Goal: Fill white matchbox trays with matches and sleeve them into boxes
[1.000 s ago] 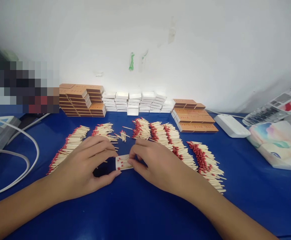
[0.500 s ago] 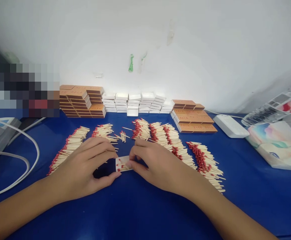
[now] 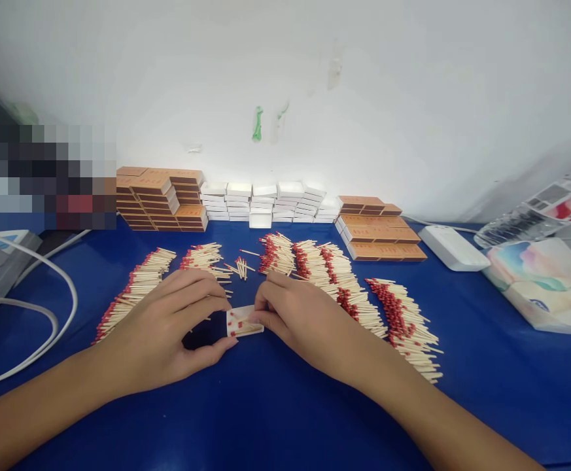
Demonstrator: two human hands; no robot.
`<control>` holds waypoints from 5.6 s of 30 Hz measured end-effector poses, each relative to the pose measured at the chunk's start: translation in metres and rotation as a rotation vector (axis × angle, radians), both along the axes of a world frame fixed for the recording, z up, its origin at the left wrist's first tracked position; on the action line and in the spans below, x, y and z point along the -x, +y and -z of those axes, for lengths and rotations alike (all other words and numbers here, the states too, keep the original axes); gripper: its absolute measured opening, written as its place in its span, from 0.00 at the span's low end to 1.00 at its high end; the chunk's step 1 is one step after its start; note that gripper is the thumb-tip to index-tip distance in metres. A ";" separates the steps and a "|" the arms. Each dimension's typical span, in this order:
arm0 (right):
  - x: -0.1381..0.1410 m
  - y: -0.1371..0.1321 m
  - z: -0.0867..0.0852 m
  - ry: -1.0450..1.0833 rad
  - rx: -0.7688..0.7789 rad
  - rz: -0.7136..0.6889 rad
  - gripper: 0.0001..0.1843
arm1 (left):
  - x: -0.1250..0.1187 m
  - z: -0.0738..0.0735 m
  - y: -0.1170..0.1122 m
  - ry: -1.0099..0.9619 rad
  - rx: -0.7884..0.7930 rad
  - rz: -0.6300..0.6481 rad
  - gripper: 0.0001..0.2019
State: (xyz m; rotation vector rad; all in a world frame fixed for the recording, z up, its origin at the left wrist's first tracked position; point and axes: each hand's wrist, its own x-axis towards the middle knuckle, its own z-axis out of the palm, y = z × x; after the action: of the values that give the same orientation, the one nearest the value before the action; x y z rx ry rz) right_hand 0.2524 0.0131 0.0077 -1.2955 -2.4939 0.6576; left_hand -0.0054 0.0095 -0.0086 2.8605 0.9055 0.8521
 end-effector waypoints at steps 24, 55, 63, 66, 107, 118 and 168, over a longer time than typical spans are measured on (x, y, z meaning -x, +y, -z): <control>0.000 -0.001 -0.003 0.008 0.050 -0.033 0.14 | 0.002 0.000 -0.001 0.014 0.036 0.001 0.09; 0.009 -0.003 0.008 0.085 -0.003 -0.014 0.06 | 0.000 0.001 -0.001 0.010 0.043 0.018 0.08; 0.013 -0.005 0.007 0.127 0.014 0.004 0.05 | 0.001 0.001 -0.001 0.015 0.039 0.018 0.08; 0.017 -0.005 0.008 0.156 0.026 0.026 0.06 | 0.000 0.003 0.000 0.026 0.032 0.016 0.08; 0.005 -0.004 -0.001 0.108 0.053 -0.065 0.11 | 0.001 0.002 -0.002 0.025 0.020 0.004 0.08; 0.029 0.030 0.004 0.073 -0.176 0.327 0.15 | 0.001 0.002 -0.002 0.015 0.027 0.004 0.08; -0.010 0.012 -0.011 -0.093 0.090 0.035 0.05 | 0.001 -0.003 -0.008 0.007 0.107 0.079 0.08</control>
State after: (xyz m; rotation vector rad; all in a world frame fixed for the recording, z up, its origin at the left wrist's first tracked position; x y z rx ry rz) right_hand 0.2626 0.0247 0.0189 -1.4297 -2.5353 0.7245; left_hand -0.0060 0.0013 -0.0054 2.7883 0.8068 0.7627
